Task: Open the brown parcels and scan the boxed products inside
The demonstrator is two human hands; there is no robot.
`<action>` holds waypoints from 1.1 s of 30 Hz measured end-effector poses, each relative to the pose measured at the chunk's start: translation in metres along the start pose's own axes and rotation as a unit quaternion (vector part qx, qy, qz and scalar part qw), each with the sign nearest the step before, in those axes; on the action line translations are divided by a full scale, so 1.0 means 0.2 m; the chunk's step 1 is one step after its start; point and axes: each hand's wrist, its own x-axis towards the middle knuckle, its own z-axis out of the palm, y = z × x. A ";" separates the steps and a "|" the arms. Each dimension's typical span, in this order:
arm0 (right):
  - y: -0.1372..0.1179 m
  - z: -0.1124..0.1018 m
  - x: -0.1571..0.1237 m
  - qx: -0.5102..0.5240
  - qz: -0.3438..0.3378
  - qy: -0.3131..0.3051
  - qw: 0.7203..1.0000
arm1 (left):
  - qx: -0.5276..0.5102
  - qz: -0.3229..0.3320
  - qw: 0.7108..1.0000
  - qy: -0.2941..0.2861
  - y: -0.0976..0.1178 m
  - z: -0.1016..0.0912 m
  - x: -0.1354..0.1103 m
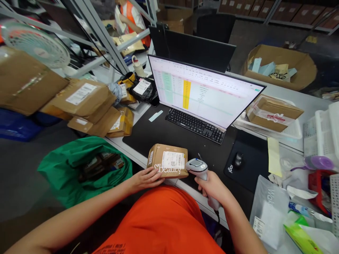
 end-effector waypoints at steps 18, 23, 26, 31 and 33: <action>0.85 -0.23 0.23 -0.299 -0.012 0.592 0.749 | -0.194 -0.400 0.895 0.031 -0.16 -0.23 0.07; 0.70 -0.38 0.61 -0.268 -0.047 0.630 0.728 | -0.094 -0.313 0.944 -0.052 -0.27 -0.30 0.06; 0.72 -0.43 0.75 -0.210 0.005 0.680 0.703 | -0.046 -0.286 0.955 -0.064 -0.32 -0.31 0.09; 0.62 -0.36 0.83 -0.299 -0.115 0.608 0.726 | 0.032 -0.317 0.948 -0.021 -0.34 -0.15 0.15; 0.51 -0.31 0.90 -0.326 -0.169 0.528 0.766 | 0.087 -0.335 0.938 0.029 -0.29 -0.05 0.18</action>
